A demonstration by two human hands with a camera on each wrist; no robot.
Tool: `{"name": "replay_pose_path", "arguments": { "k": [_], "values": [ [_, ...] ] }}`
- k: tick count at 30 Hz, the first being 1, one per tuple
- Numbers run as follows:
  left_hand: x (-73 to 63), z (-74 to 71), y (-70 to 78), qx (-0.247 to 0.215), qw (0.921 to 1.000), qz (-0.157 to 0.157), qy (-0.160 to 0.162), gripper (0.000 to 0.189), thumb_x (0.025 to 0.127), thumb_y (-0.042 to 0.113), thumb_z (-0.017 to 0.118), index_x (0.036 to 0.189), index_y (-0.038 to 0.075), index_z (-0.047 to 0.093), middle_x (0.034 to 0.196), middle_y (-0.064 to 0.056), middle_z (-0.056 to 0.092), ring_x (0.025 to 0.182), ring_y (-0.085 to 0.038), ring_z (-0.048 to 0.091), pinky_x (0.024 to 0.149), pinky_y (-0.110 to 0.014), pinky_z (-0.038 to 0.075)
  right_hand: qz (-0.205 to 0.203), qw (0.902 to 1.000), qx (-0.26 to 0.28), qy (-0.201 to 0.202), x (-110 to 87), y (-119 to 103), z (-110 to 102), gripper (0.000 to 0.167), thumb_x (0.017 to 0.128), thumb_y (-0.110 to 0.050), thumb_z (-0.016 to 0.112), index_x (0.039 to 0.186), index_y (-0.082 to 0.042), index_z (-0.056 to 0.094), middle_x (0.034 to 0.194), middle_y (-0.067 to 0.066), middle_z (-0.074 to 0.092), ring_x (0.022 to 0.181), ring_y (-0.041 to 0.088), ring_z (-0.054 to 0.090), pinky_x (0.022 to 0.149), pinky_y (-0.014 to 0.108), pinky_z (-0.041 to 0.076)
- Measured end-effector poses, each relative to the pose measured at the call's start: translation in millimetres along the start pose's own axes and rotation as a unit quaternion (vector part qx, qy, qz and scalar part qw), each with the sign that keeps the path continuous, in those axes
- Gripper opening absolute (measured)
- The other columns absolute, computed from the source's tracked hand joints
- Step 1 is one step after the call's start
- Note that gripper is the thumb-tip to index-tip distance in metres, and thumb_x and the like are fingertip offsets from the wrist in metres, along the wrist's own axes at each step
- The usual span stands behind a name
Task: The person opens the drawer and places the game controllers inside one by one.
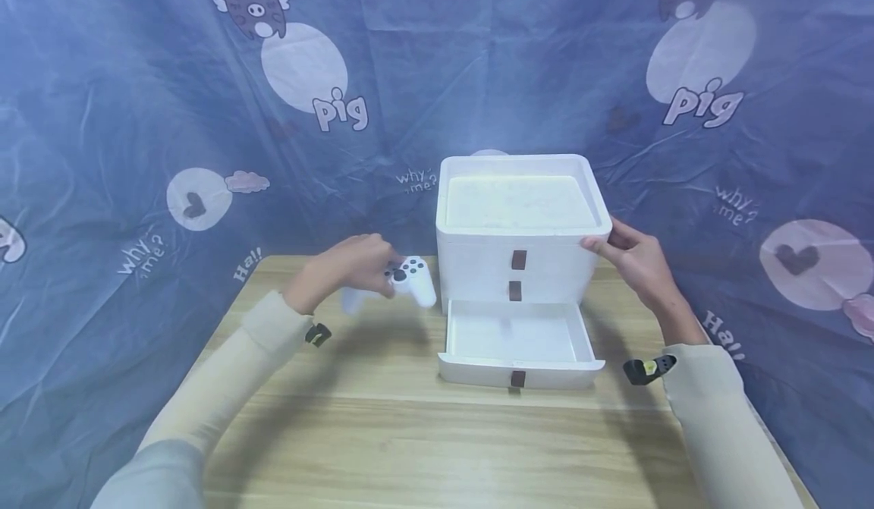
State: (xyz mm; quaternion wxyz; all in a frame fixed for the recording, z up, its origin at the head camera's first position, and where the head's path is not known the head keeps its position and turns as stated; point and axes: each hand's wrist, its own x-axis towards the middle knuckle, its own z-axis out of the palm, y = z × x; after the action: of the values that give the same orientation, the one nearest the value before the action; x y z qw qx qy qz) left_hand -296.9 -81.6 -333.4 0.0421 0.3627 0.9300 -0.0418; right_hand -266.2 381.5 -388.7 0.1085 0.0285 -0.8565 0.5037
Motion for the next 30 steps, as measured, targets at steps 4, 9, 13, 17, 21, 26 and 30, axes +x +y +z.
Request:
{"name": "replay_pose_path", "arguments": {
  "k": [4,9,13,17,21,26,30],
  "values": [
    [7.3,-9.2,15.7,0.003,0.9999,0.012,-0.007,0.027,0.077,0.032,0.089,0.092,0.015,0.076,0.075,0.003,0.061,0.067,-0.014,0.052,0.059,-0.031,0.045,0.0,1.0,0.005,0.002,-0.5,-1,0,0.075,0.101,-0.035,0.076,0.162,-0.008,0.043,0.103,-0.045,0.062,0.098,-0.022,0.06,0.082,0.003,0.043],
    [15.8,-18.6,34.1,-0.006,0.9995,0.025,-0.017,0.025,0.078,0.03,0.09,0.095,0.015,0.079,0.078,0.004,0.066,0.069,-0.013,0.057,0.061,-0.029,0.048,0.0,1.0,0.002,-0.001,-0.4,-2,0,0.074,0.101,-0.035,0.075,0.162,-0.007,0.043,0.103,-0.043,0.062,0.098,-0.021,0.059,0.082,0.003,0.043],
    [22.3,-23.4,49.1,-0.005,0.9991,0.038,-0.015,0.026,0.078,0.03,0.091,0.095,0.015,0.078,0.082,0.003,0.07,0.072,-0.014,0.061,0.064,-0.03,0.051,0.003,0.9999,-0.01,-0.002,-0.7,-3,0,0.075,0.101,-0.038,0.075,0.161,-0.008,0.044,0.101,-0.045,0.062,0.097,-0.021,0.059,0.081,0.003,0.043],
    [29.9,-25.9,64.3,0.001,0.9985,0.052,-0.017,0.025,0.079,0.032,0.09,0.092,0.016,0.077,0.085,0.002,0.069,0.075,-0.015,0.06,0.067,-0.032,0.051,0.009,0.9997,-0.022,-0.005,-1.7,-3,-1,0.078,0.1,-0.042,0.075,0.162,-0.009,0.043,0.1,-0.047,0.059,0.096,-0.023,0.058,0.081,0.002,0.042],
    [40.1,-25.8,78.8,0.001,0.9975,0.065,-0.03,0.025,0.079,0.034,0.089,0.092,0.017,0.076,0.085,0.004,0.066,0.076,-0.014,0.058,0.068,-0.03,0.049,0.015,0.9996,-0.022,-0.008,-2.1,-3,-2,0.079,0.1,-0.044,0.075,0.163,-0.01,0.042,0.101,-0.047,0.058,0.096,-0.025,0.057,0.081,0.002,0.042],
    [55.5,-24.2,97.0,0.014,0.9955,0.083,-0.044,0.024,0.08,0.034,0.089,0.085,0.017,0.072,0.079,0.006,0.061,0.073,-0.013,0.052,0.063,-0.026,0.043,0.012,0.9998,-0.015,-0.008,-2.0,-4,-1,0.079,0.1,-0.042,0.075,0.163,-0.009,0.041,0.101,-0.047,0.058,0.096,-0.025,0.058,0.082,0.002,0.043],
    [68.3,-21.7,111.6,0.025,0.9941,0.09,-0.055,0.025,0.079,0.034,0.089,0.084,0.017,0.07,0.078,0.007,0.061,0.073,-0.012,0.052,0.061,-0.024,0.043,0.004,0.9999,-0.009,-0.003,-1.9,-5,-2,0.077,0.1,-0.04,0.076,0.162,-0.008,0.043,0.1,-0.048,0.06,0.096,-0.023,0.059,0.082,0.002,0.043]
  ]
}}
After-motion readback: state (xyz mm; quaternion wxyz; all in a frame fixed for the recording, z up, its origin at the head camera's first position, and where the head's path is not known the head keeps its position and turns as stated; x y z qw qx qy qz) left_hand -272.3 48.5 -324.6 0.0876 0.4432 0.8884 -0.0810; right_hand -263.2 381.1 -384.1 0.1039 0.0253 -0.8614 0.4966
